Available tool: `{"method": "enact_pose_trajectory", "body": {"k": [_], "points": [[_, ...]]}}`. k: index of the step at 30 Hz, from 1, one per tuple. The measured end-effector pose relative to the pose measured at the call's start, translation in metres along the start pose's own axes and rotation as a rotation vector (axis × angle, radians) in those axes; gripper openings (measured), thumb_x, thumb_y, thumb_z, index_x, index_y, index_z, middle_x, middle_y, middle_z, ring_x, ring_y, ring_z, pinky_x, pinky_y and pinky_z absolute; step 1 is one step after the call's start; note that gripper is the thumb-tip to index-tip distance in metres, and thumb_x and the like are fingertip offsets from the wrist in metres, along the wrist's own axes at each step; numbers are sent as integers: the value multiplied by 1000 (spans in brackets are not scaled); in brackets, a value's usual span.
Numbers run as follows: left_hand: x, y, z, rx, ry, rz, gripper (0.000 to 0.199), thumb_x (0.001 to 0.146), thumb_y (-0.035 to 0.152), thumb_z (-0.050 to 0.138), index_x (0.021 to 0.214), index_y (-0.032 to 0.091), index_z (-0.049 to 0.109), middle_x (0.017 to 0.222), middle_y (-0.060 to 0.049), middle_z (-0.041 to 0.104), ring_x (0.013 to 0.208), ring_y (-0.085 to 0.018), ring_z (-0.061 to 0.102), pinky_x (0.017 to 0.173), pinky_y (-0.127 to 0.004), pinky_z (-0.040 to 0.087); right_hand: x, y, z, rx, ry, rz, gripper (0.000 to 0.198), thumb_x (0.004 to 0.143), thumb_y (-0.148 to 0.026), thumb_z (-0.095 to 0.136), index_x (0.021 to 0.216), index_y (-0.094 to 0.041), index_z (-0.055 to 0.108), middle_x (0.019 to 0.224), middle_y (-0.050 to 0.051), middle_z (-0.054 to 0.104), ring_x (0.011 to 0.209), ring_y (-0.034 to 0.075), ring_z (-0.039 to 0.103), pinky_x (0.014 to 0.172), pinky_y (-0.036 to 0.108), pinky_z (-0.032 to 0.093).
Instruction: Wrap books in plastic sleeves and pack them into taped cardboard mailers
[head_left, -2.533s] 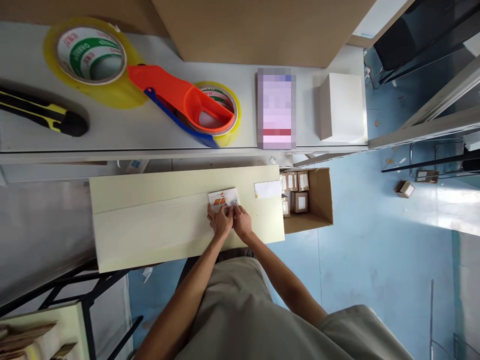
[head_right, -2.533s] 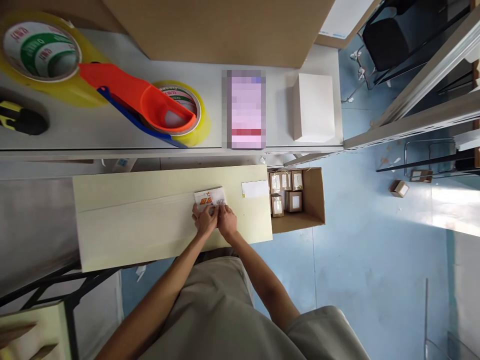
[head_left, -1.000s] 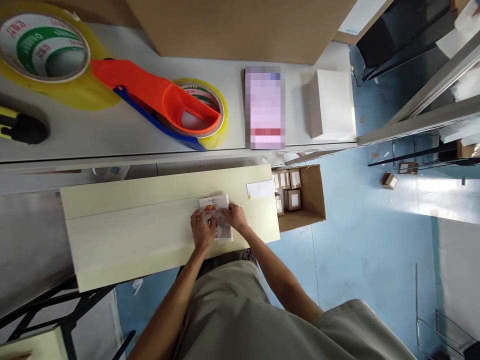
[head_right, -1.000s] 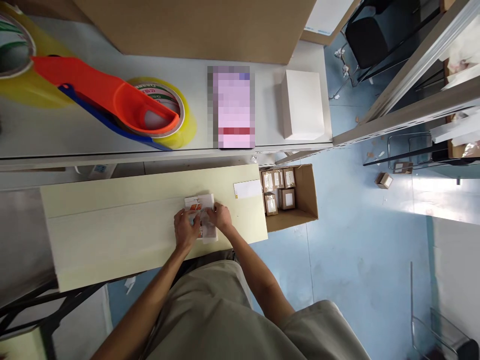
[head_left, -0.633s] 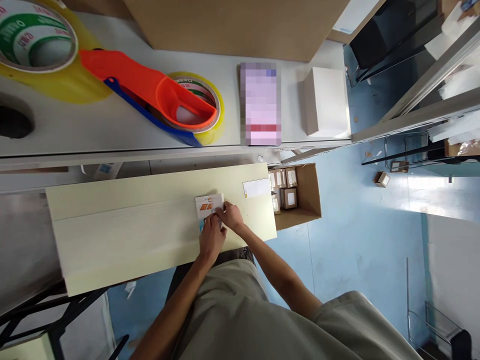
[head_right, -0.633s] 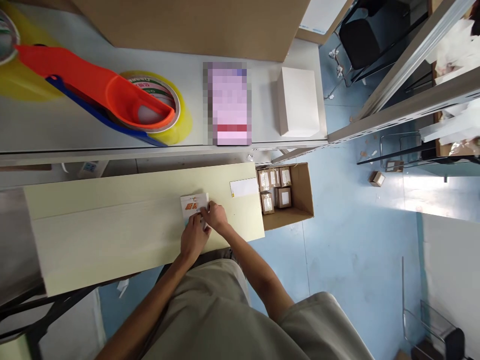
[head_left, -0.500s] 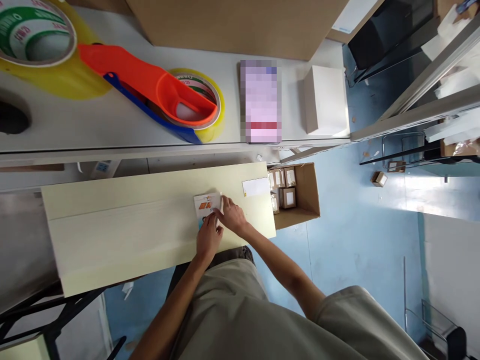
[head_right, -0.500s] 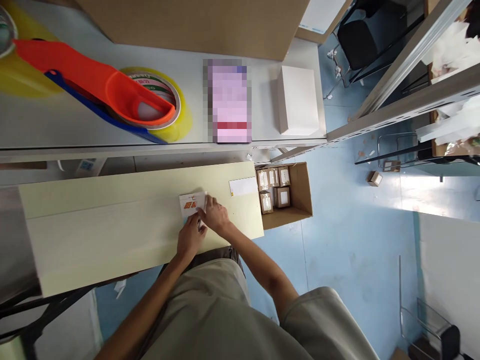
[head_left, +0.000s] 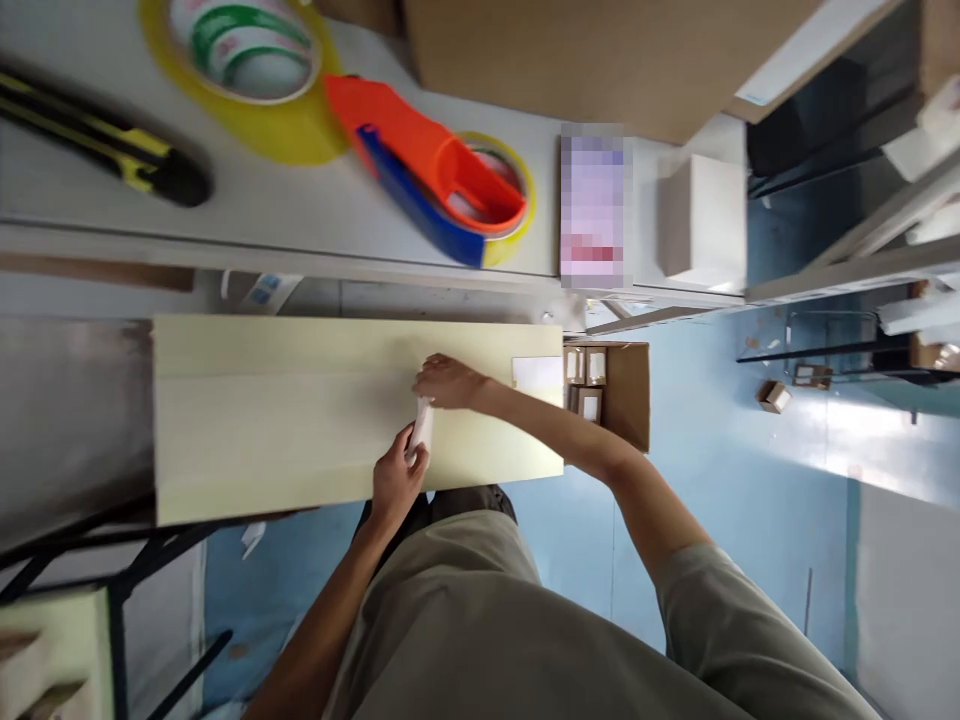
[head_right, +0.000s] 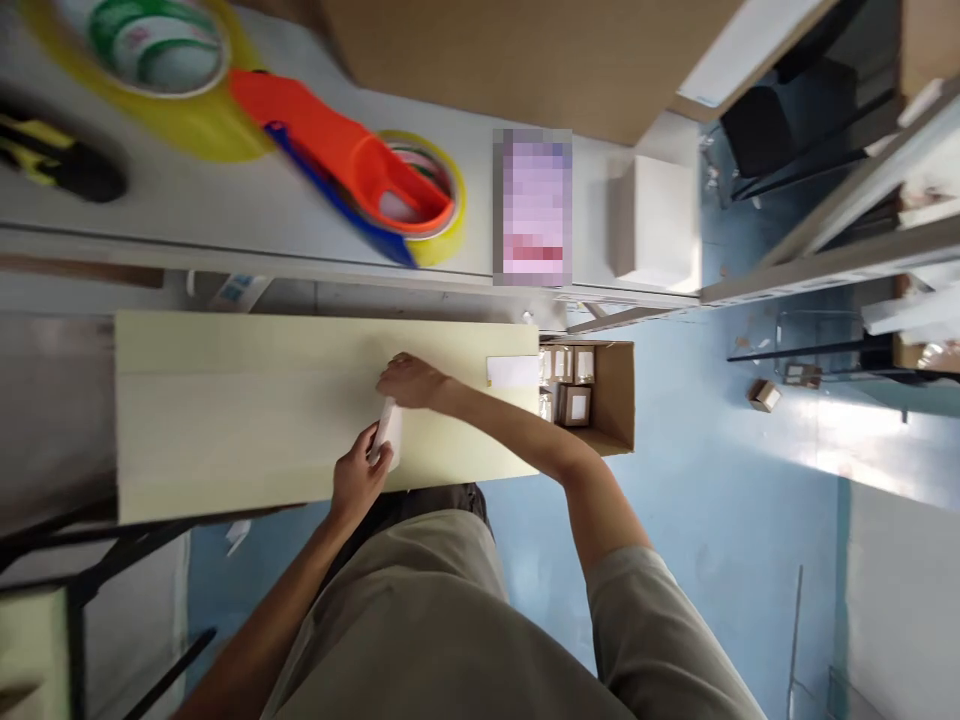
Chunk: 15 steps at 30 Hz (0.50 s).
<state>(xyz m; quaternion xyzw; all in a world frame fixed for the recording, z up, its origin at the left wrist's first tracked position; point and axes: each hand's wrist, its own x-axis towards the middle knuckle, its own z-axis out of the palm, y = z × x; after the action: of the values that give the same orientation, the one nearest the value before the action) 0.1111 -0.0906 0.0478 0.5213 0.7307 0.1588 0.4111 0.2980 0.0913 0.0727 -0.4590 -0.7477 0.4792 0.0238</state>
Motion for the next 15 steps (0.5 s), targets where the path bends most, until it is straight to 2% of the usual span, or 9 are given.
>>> {"method": "enact_pose_trajectory", "body": {"k": [1, 2, 5, 9, 12, 15], "points": [[-3, -1, -3, -59, 7, -23, 42, 105, 33, 62, 146, 27, 72, 134, -9, 90, 114, -35, 87, 102, -48, 70, 6, -3, -2, -52, -49, -74, 43, 82, 4, 94, 67, -26, 66, 92, 1, 85, 131, 29, 84, 133, 48, 58], [-6, -1, -6, -125, 16, -51, 37, 106, 33, 62, 141, 24, 69, 133, -13, 89, 117, -34, 86, 102, -47, 69, 13, -5, -3, -102, -75, -95, 38, 81, 0, 97, 74, -26, 71, 97, 1, 86, 129, 29, 84, 130, 48, 60], [-10, -12, -12, -198, 87, -131, 30, 111, 45, 64, 132, 24, 64, 124, -14, 87, 112, -28, 85, 97, -39, 68, 36, -5, 1, -118, -151, -152, 34, 78, -1, 102, 94, -22, 80, 111, 4, 86, 129, 34, 81, 126, 53, 60], [-13, -39, -15, -297, 223, -174, 42, 114, 65, 62, 117, 23, 68, 118, -15, 85, 111, -28, 82, 98, -39, 67, 68, 0, 19, -183, -197, -190, 35, 91, -20, 104, 120, -20, 85, 127, 6, 85, 129, 33, 78, 119, 51, 59], [-14, -62, -13, -381, 229, -204, 42, 114, 61, 60, 125, 21, 71, 130, -18, 85, 120, -30, 82, 104, -41, 69, 87, -1, 32, -198, -213, -168, 43, 94, -27, 103, 132, -20, 84, 128, 6, 84, 127, 33, 77, 117, 51, 58], [-6, -83, -9, -469, 173, -259, 42, 116, 49, 55, 143, 20, 68, 145, -20, 82, 128, -30, 83, 96, -38, 72, 107, -4, 48, -210, -217, -121, 44, 97, -26, 102, 136, -19, 82, 130, 7, 83, 128, 32, 77, 116, 49, 58]]}}
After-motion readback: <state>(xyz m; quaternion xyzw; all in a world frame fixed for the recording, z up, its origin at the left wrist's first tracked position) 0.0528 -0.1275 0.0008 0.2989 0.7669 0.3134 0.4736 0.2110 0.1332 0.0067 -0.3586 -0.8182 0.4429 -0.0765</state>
